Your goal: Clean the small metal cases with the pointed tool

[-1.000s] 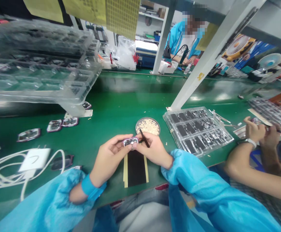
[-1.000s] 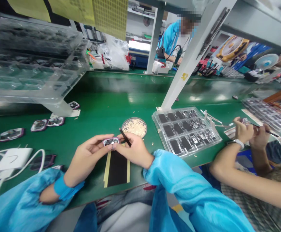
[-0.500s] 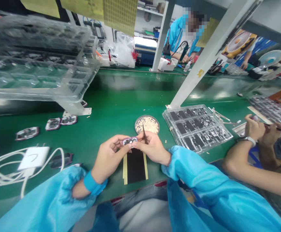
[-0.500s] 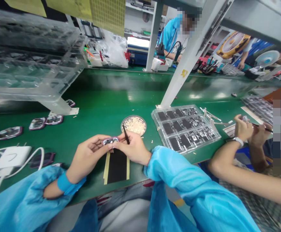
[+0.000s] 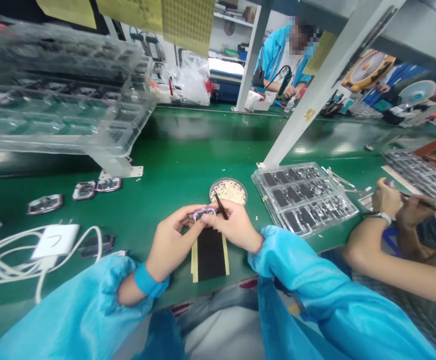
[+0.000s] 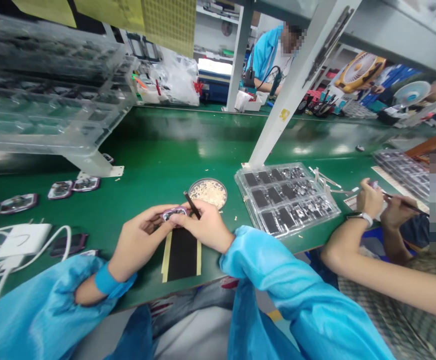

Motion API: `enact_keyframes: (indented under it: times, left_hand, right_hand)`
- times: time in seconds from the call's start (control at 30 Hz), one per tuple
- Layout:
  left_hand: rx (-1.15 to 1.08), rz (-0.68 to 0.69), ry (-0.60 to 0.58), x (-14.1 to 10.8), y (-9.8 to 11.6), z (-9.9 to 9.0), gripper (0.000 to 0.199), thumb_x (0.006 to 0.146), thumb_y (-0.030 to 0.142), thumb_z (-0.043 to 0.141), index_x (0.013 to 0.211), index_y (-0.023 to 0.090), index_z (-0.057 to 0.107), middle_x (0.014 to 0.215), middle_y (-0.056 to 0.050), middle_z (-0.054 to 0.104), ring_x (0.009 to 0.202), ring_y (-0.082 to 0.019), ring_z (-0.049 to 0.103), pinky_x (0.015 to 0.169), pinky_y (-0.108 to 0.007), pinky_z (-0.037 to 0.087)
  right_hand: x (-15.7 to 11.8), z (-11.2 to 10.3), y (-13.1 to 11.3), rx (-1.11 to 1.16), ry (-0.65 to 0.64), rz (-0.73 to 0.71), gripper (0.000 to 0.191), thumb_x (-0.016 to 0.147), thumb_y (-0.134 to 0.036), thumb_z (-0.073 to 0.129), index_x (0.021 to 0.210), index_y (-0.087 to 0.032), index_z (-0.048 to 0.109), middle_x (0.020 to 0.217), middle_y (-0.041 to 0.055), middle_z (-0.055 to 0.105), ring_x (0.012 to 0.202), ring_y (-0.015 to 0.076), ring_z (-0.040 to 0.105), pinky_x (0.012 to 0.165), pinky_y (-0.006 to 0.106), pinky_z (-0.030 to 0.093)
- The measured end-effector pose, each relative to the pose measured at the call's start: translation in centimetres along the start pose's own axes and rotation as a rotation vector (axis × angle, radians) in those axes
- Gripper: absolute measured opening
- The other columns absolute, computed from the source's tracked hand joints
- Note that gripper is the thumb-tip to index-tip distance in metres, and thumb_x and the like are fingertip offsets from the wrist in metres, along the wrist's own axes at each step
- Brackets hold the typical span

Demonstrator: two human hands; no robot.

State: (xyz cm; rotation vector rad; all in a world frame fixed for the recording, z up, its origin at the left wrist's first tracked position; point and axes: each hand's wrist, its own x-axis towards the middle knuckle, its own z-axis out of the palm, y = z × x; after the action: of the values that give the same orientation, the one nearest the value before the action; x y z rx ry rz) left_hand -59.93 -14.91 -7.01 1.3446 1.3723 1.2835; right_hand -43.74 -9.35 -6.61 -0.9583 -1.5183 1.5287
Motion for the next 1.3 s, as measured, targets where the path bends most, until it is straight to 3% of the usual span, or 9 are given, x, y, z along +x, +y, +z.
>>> enact_keyframes:
  times: [0.2, 0.67, 0.8, 0.9, 1.03, 1.3]
  left_hand:
    - [0.098, 0.02, 0.054, -0.4, 0.3, 0.4, 0.032, 0.087, 0.039, 0.071, 0.112, 0.019, 0.075, 0.111, -0.007, 0.077, 0.098, -0.025, 0.071, 0.085, -0.034, 0.058]
    - [-0.011, 0.006, 0.139, -0.7, 0.3, 1.2, 0.03, 0.085, 0.039, 0.074, 0.105, 0.018, 0.076, 0.101, -0.007, 0.078, 0.085, -0.021, 0.072, 0.082, -0.031, 0.059]
    - [-0.162, -0.064, 0.036, 0.1, 0.7, 0.8, 0.037, 0.084, 0.041, 0.075, 0.111, 0.015, 0.073, 0.109, -0.009, 0.078, 0.096, -0.025, 0.074, 0.087, -0.033, 0.06]
    - [-0.17, -0.066, -0.092, 0.6, 0.9, 0.0, 0.039, 0.09, 0.042, 0.068, 0.119, 0.016, 0.072, 0.121, -0.009, 0.075, 0.112, -0.026, 0.069, 0.1, -0.035, 0.055]
    - [-0.104, -0.005, -0.159, 0.5, 0.7, -0.7, 0.038, 0.097, 0.041, 0.06, 0.127, 0.02, 0.07, 0.132, -0.006, 0.069, 0.125, -0.025, 0.062, 0.111, -0.036, 0.046]
    - [-0.07, -0.054, -0.136, 0.3, 0.9, -0.6, 0.036, 0.096, 0.043, 0.059, 0.125, 0.024, 0.071, 0.129, -0.004, 0.071, 0.12, -0.024, 0.065, 0.098, -0.03, 0.054]
  right_hand:
    - [0.0, 0.3, -0.4, -0.109, 0.047, -0.085, 0.042, 0.071, -0.053, 0.082, 0.07, -0.018, 0.057, 0.063, -0.0042, 0.048, 0.059, 0.0113, 0.042, 0.055, 0.024, 0.035]
    - [0.1, 1.2, -0.4, 0.045, 0.071, -0.029, 0.048, 0.066, -0.056, 0.083, 0.067, -0.02, 0.051, 0.062, -0.004, 0.052, 0.058, 0.0119, 0.047, 0.054, 0.024, 0.038]
    - [0.5, 1.1, -0.6, 0.026, 0.058, 0.006, 0.046, 0.068, -0.057, 0.081, 0.071, -0.019, 0.055, 0.065, -0.0026, 0.054, 0.06, 0.0132, 0.05, 0.055, 0.025, 0.042]
    - [0.6, 0.5, -0.5, -0.069, 0.08, -0.081, 0.038, 0.077, -0.049, 0.077, 0.07, -0.018, 0.056, 0.064, -0.003, 0.05, 0.06, 0.0116, 0.046, 0.055, 0.024, 0.039]
    - [0.3, -0.1, -0.5, -0.158, 0.102, -0.164, 0.035, 0.08, -0.041, 0.075, 0.067, -0.018, 0.052, 0.063, -0.0047, 0.045, 0.057, 0.0095, 0.039, 0.053, 0.023, 0.034]
    - [-0.2, -0.6, -1.3, -0.293, 0.053, -0.293, 0.03, 0.082, -0.036, 0.075, 0.071, -0.018, 0.054, 0.065, -0.0055, 0.044, 0.059, 0.0097, 0.04, 0.056, 0.024, 0.033]
